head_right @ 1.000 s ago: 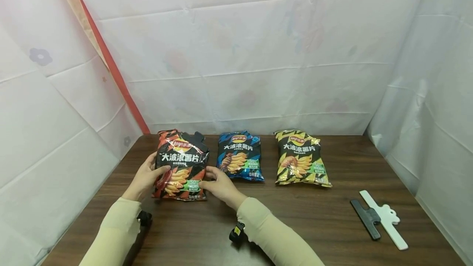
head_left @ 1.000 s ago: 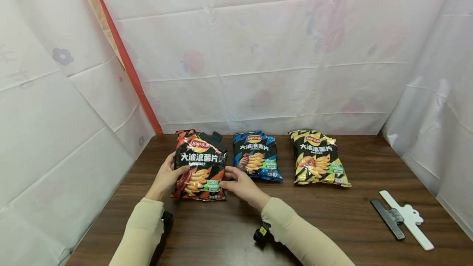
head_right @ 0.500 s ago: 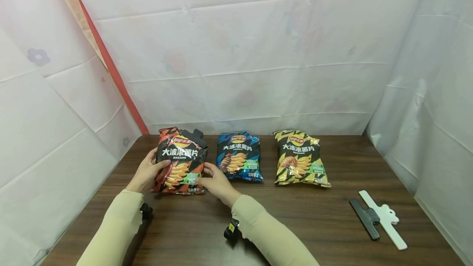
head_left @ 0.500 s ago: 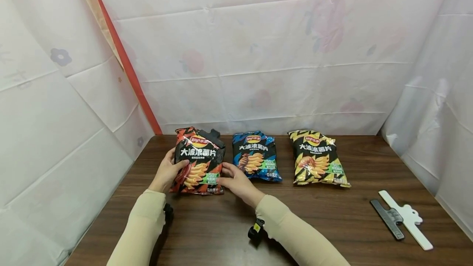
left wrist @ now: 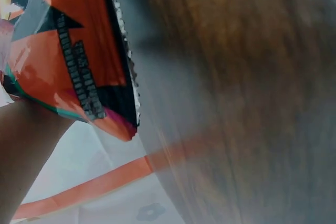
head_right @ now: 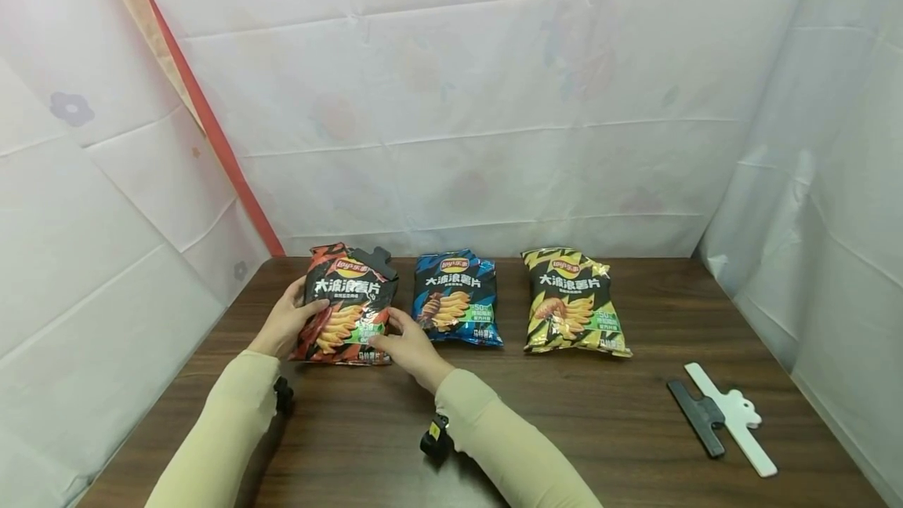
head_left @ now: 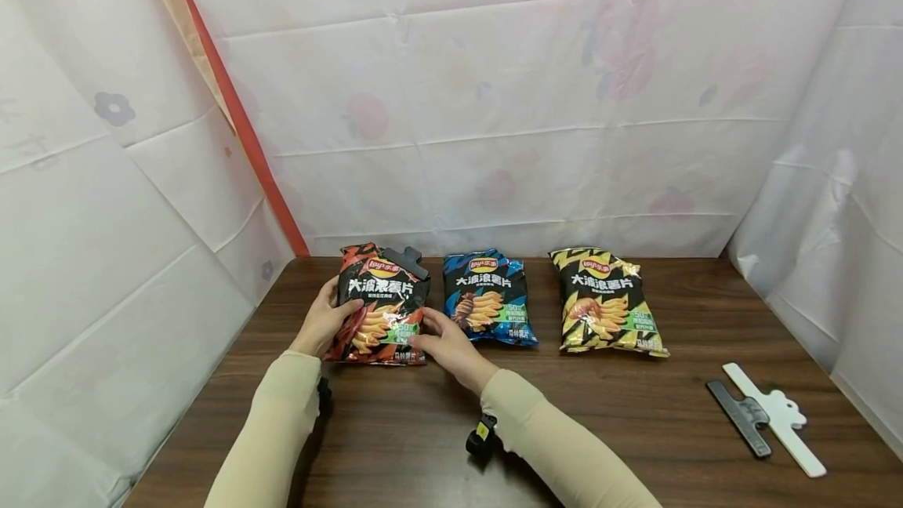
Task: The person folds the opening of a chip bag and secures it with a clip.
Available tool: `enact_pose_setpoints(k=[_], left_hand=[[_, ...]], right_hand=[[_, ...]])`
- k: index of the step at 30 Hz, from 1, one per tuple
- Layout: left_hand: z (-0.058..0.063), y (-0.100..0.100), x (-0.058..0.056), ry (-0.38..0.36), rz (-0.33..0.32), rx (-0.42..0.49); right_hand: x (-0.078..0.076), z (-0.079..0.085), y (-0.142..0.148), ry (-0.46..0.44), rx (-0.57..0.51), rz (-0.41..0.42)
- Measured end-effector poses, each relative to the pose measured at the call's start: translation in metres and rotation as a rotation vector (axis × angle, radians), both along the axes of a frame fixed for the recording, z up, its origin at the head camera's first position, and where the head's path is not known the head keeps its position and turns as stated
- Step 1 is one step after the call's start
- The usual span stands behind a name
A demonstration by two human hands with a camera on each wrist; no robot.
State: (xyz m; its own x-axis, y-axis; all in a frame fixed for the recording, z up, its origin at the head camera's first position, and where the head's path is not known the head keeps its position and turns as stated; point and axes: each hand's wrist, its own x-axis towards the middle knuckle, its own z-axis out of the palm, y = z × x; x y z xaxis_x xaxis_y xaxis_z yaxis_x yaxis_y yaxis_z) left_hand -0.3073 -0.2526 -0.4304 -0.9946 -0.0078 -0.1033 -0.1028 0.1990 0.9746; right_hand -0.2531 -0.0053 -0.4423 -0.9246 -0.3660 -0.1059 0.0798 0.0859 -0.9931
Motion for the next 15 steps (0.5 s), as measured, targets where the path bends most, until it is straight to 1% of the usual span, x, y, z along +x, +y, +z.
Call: enact_pose_setpoints(k=[2,6,10,15], left_hand=[[-0.001,0.0,-0.002,-0.011,0.001,0.001],[-0.002,-0.001,-0.005,-0.032,0.013,-0.025],[-0.002,-0.001,-0.008,-0.043,0.022,-0.023],[-0.003,0.0,-0.013,-0.055,0.055,-0.021]], right_hand=[[0.0,0.0,-0.002,0.001,-0.001,-0.008],[-0.002,0.0,-0.005,-0.002,0.004,-0.019],[-0.005,-0.001,-0.009,-0.001,0.024,-0.042],[-0.009,0.0,-0.012,-0.002,0.051,-0.067]])
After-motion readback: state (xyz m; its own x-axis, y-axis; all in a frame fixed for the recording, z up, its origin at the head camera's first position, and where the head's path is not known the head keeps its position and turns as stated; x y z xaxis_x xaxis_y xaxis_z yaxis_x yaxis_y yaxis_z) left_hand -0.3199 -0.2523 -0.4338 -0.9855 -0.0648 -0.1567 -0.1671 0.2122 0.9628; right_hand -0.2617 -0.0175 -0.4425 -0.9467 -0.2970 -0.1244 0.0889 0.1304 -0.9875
